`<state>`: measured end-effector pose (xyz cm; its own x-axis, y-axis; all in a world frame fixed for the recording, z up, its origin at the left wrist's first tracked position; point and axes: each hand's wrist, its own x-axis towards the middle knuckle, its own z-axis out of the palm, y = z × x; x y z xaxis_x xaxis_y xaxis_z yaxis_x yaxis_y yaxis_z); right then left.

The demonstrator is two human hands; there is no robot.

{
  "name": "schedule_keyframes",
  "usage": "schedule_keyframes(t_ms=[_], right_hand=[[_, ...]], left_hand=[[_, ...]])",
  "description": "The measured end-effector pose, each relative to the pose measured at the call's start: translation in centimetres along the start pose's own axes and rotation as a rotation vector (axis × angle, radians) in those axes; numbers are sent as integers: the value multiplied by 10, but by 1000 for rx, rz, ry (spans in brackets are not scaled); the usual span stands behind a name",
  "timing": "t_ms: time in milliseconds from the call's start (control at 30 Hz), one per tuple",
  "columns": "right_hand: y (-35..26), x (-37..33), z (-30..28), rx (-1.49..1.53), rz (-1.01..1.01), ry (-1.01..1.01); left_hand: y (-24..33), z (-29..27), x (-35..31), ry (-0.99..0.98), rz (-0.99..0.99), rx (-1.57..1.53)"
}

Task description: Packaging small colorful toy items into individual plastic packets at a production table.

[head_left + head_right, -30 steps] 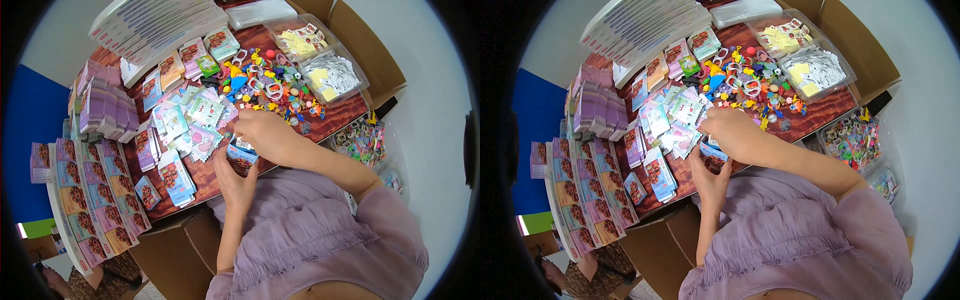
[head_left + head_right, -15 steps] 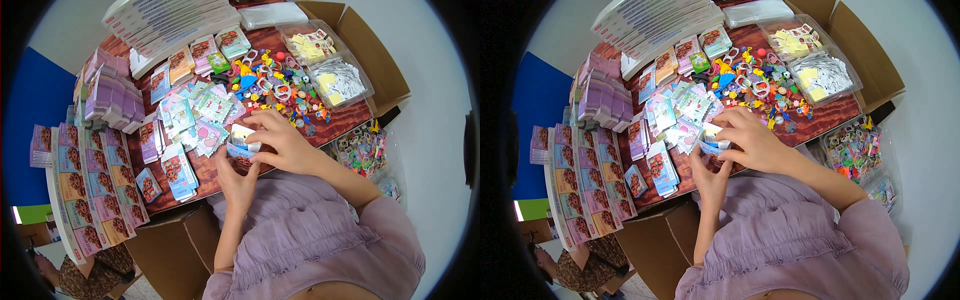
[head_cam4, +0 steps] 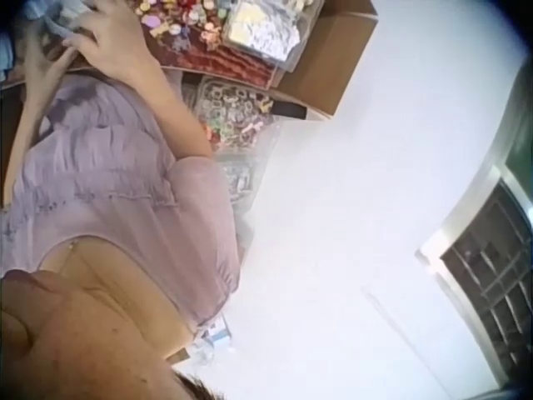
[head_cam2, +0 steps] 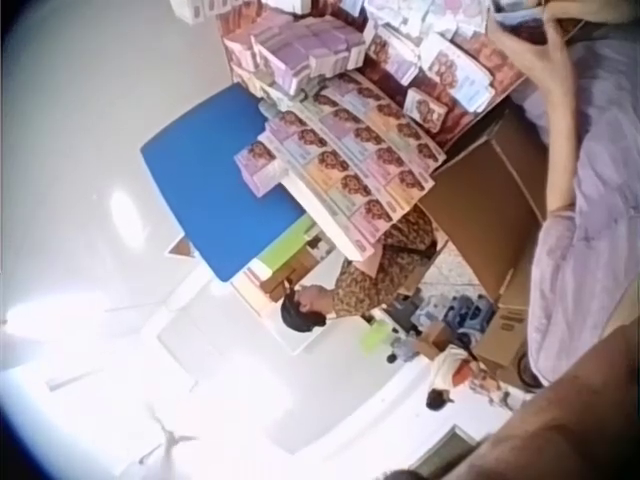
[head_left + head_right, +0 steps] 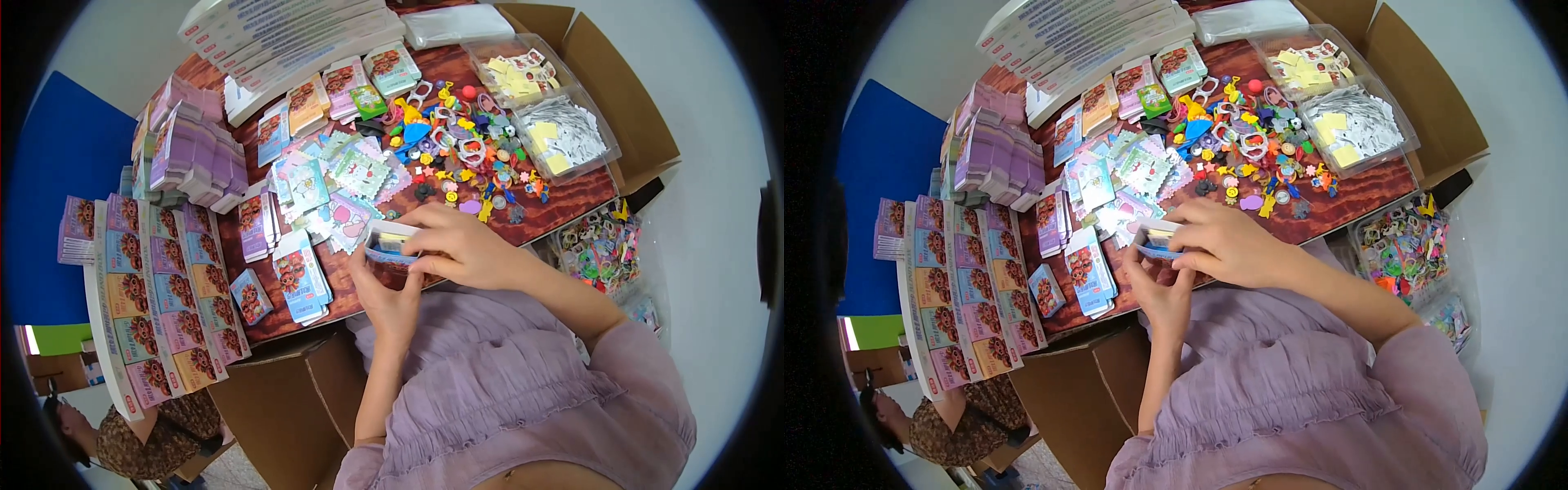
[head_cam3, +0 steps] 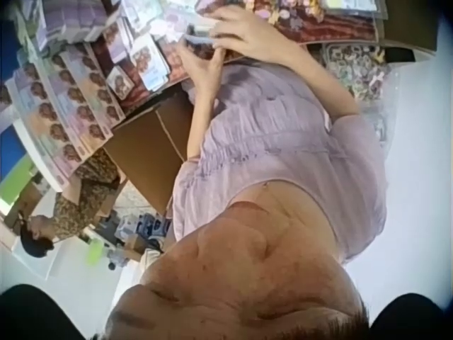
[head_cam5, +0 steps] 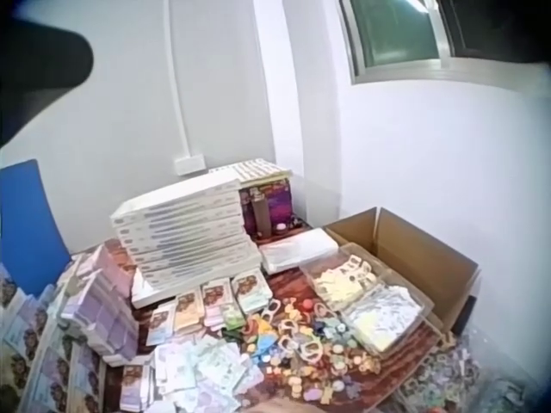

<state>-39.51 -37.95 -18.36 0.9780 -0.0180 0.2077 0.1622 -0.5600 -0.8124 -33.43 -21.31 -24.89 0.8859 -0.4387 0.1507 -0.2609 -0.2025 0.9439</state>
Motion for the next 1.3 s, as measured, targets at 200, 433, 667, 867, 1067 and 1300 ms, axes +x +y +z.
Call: schedule_keyframes(t_ms=[200, 433, 667, 867, 1067, 1300], right_hand=[[-5, 0, 16, -15, 41, 158], [13, 4, 8, 147, -8, 206], [23, 8, 4, 374, 95, 152], [8, -6, 26, 947, 207, 434], [22, -19, 20, 463, 192, 257], [5, -17, 23, 599, 211, 369]], left_hand=[[7, 6, -1, 12, -52, -81], [15, 2, -9, -77, -56, -247], [19, -6, -10, -65, -54, -233], [25, -13, -1, -131, -141, -455], [23, -14, -3, -151, -156, -406], [31, -26, 6, -287, -154, -325]])
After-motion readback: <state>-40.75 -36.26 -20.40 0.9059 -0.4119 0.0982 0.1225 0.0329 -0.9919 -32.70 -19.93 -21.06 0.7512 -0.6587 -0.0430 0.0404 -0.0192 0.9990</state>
